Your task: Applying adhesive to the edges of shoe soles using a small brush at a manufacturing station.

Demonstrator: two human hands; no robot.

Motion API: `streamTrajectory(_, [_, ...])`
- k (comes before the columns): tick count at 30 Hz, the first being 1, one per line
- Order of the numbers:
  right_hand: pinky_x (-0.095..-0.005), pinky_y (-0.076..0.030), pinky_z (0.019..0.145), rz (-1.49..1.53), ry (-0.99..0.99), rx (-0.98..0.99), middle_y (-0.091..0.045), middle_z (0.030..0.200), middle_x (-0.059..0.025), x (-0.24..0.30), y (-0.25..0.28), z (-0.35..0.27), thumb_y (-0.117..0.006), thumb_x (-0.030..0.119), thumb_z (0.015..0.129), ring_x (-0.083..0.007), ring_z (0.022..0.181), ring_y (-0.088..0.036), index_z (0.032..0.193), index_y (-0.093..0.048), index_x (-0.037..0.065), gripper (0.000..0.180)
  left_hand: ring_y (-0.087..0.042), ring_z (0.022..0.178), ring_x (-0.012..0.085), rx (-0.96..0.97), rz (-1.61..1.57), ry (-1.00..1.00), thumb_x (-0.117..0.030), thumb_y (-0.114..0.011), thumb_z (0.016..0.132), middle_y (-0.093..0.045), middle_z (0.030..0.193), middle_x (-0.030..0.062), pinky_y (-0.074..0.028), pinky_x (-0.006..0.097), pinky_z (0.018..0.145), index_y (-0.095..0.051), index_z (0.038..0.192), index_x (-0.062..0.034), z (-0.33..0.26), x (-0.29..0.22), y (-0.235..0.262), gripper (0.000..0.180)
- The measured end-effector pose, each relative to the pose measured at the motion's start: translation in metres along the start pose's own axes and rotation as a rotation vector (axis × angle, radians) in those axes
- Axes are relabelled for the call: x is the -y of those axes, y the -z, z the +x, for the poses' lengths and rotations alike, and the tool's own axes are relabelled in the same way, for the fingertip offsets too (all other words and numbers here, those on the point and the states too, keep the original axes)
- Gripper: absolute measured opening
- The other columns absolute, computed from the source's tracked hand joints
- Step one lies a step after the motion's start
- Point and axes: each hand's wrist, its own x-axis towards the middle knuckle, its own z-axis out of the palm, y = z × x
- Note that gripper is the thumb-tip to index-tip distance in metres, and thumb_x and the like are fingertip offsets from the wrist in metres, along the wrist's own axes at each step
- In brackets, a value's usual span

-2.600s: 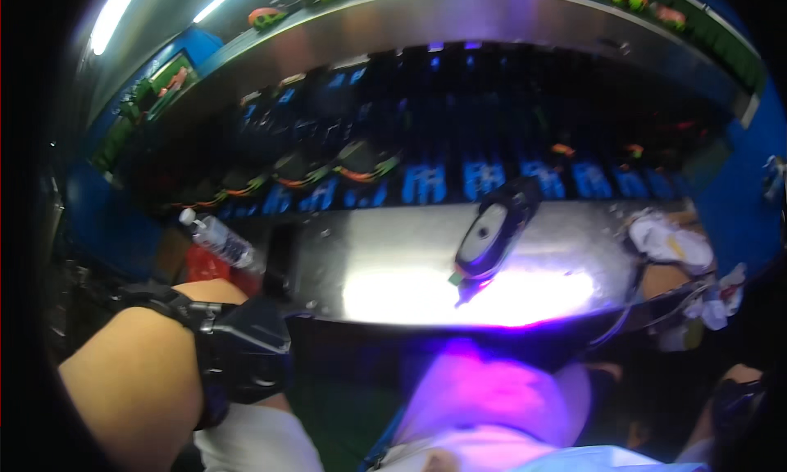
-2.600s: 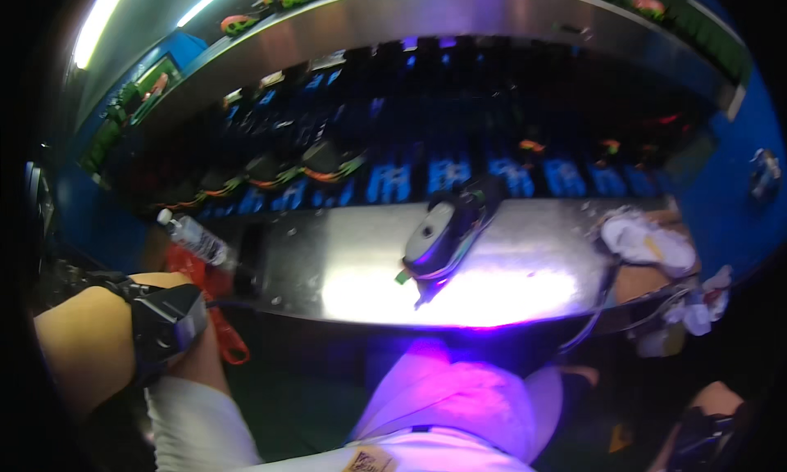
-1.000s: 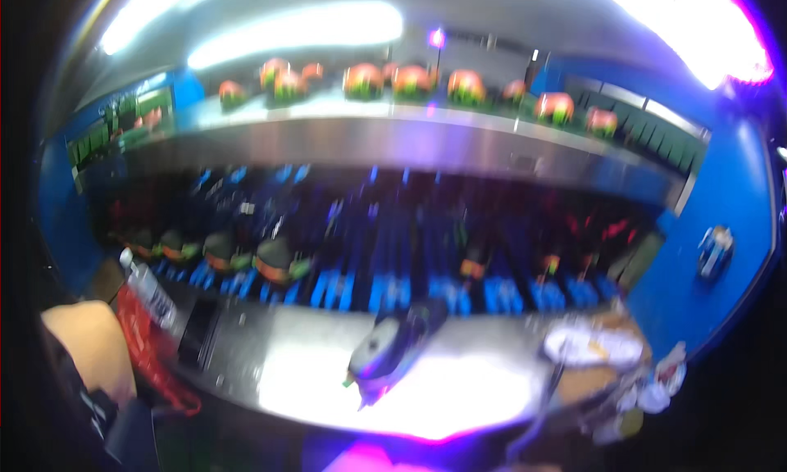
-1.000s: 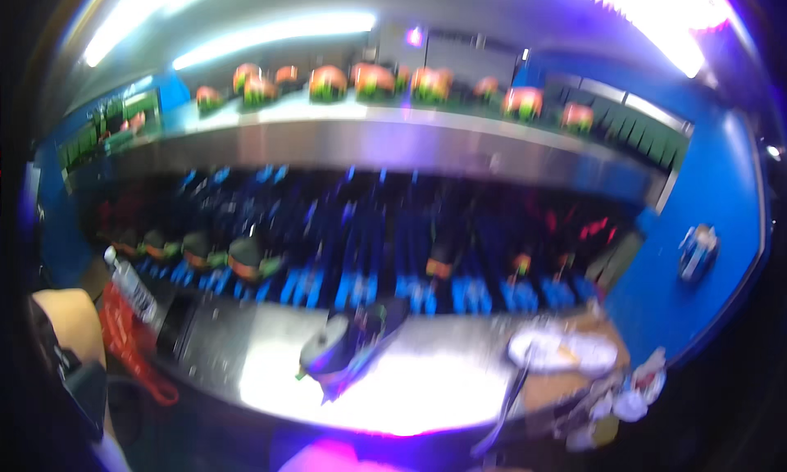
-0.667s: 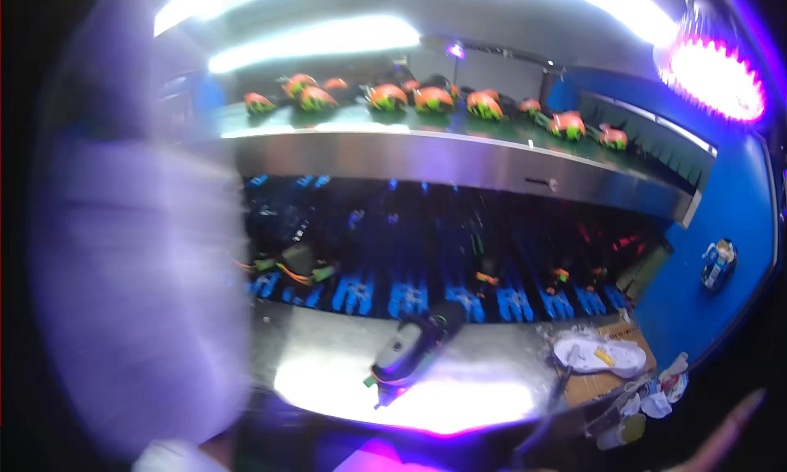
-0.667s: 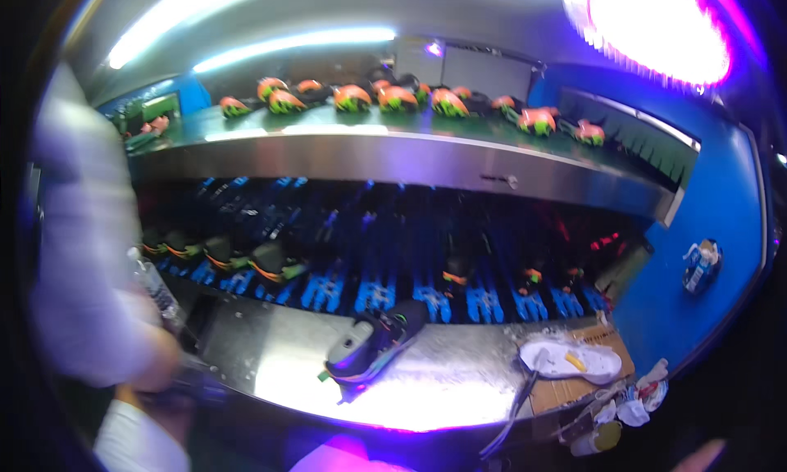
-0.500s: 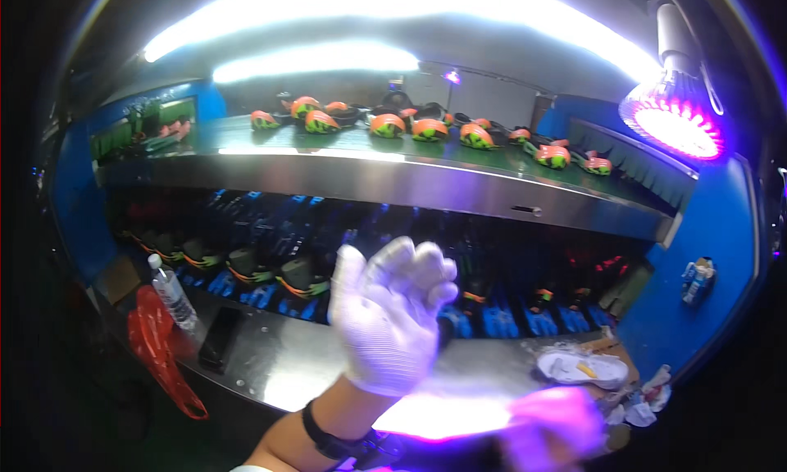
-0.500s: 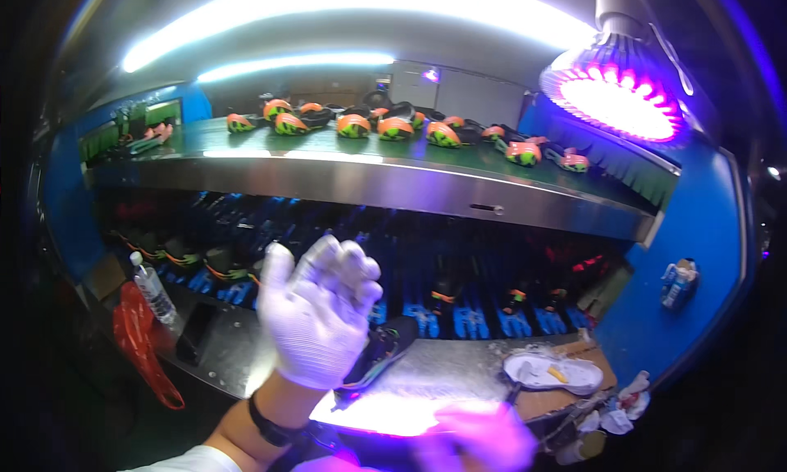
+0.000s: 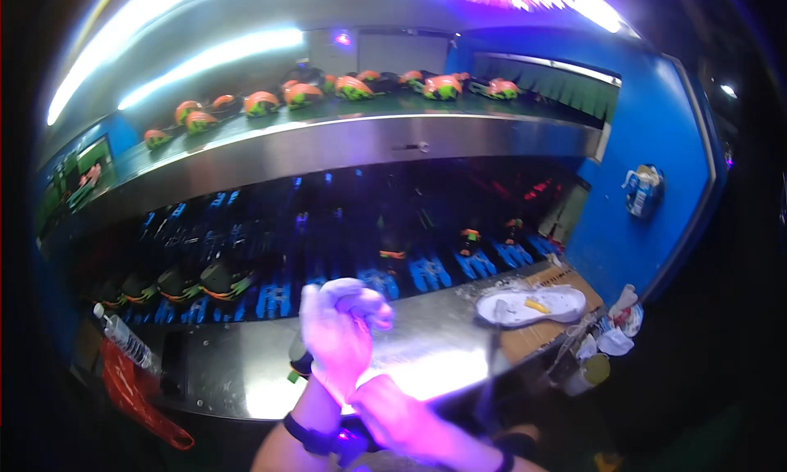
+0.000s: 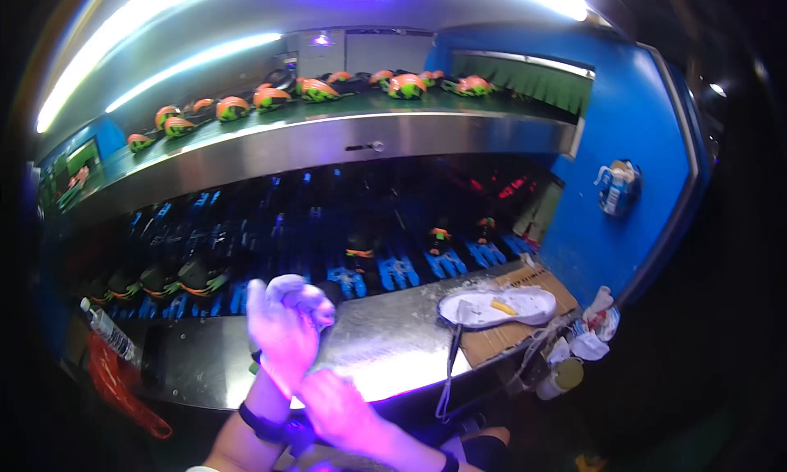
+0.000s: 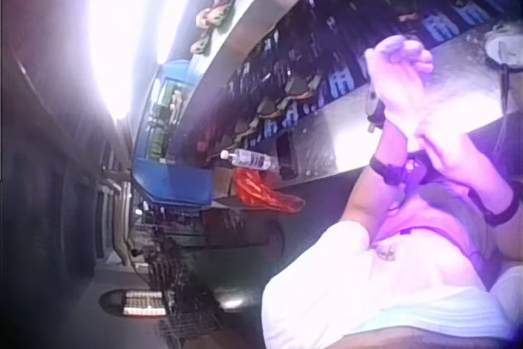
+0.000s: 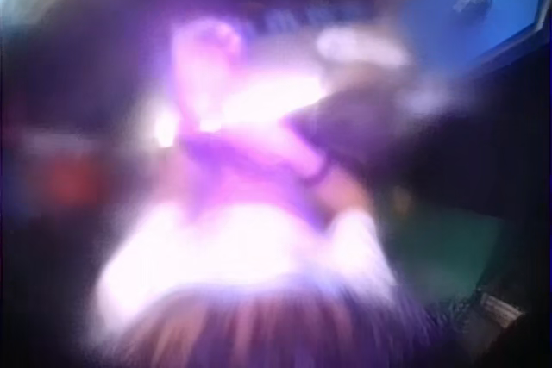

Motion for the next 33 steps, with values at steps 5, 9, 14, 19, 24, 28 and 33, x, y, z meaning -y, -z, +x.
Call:
streamTrajectory(5, [-0.0440, -0.050, 0.069, -0.376, -0.811, -0.430, -0.062, 0.084, -0.0198, -0.087, 0.095, -0.039, -0.064, 0.019, 0.086, -0.0365, 0.076, -0.062, 0.090, -0.062, 0.002, 0.017, -0.067, 0.094, 0.0276, 0.489, 2.435, 0.426, -0.052, -0.072, 0.071, -0.069, 0.096, 0.0142, -0.053, 0.039, 0.083, -0.067, 0.108, -0.0068, 0.054, -0.015, 0.016, 0.058])
streamTrajectory(9, [-0.0489, -0.048, 0.076, -0.664, -0.975, -0.333, -0.065, 0.084, -0.0208, -0.138, 0.111, -0.067, -0.064, 0.036, 0.084, -0.0403, 0.083, -0.062, 0.087, -0.062, 0.000, 0.036, -0.068, 0.096, 0.0260, 0.669, 2.209, 1.844, -0.047, -0.085, 0.061, -0.069, 0.108, 0.0125, -0.053, 0.037, 0.084, -0.070, 0.108, -0.0073, 0.090, -0.014, 0.039, 0.063])
streamTrajectory(14, [-0.0505, -0.046, 0.075, -0.438, -1.041, -0.418, -0.065, 0.085, -0.0221, -0.166, 0.095, -0.080, -0.063, 0.036, 0.084, -0.0411, 0.084, -0.062, 0.085, -0.061, -0.001, 0.037, -0.069, 0.089, 0.0283, 1.132, 2.544, 1.686, -0.024, -0.080, 0.058, -0.070, 0.094, 0.0133, -0.055, 0.040, 0.073, -0.071, 0.103, -0.0050, 0.069, -0.016, 0.035, 0.049])
streamTrajectory(19, [-0.0409, -0.049, 0.061, 0.083, -0.952, -0.697, -0.062, 0.069, -0.0144, -0.176, 0.093, -0.082, -0.057, 0.030, 0.093, -0.0286, 0.062, -0.063, 0.095, -0.057, 0.000, 0.029, -0.070, 0.084, 0.0280, 1.403, 2.793, 1.092, -0.013, -0.071, 0.067, -0.070, 0.085, 0.0112, -0.052, 0.041, 0.064, -0.060, 0.109, -0.0021, 0.031, -0.012, 0.031, 0.045])
streamTrajectory(24, [-0.0294, -0.043, 0.047, 0.366, -0.953, -0.728, -0.061, 0.062, -0.0070, -0.173, 0.099, -0.094, -0.054, 0.028, 0.097, -0.0141, 0.048, -0.057, 0.099, -0.056, 0.002, 0.026, -0.069, 0.084, 0.0258, 1.296, 2.836, 1.260, -0.015, -0.071, 0.068, -0.069, 0.084, 0.0088, -0.050, 0.038, 0.066, -0.065, 0.098, -0.0081, 0.034, -0.002, 0.031, 0.031])
streamTrajectory(28, [-0.0250, -0.042, 0.048, 0.452, -1.038, -0.658, -0.062, 0.066, -0.0052, -0.154, 0.113, -0.094, -0.057, 0.026, 0.095, -0.0095, 0.052, -0.057, 0.099, -0.058, 0.002, 0.024, -0.069, 0.082, 0.0225, 1.442, 2.681, 0.859, -0.021, -0.066, 0.076, -0.069, 0.081, 0.0020, -0.052, 0.042, 0.061, -0.069, 0.079, -0.0141, 0.012, 0.027, -0.002, 0.009])
streamTrajectory(33, [-0.0226, -0.042, 0.049, 0.499, -0.978, -0.581, -0.062, 0.072, -0.0031, -0.115, 0.133, -0.073, -0.058, 0.024, 0.095, -0.0061, 0.053, -0.053, 0.102, -0.058, 0.001, 0.023, -0.060, 0.070, 0.0240, 2.058, 2.398, -0.432, -0.022, -0.057, 0.077, -0.060, 0.081, 0.0126, -0.049, 0.038, 0.057, -0.060, 0.092, 0.0013, -0.013, 0.059, -0.030, 0.027])
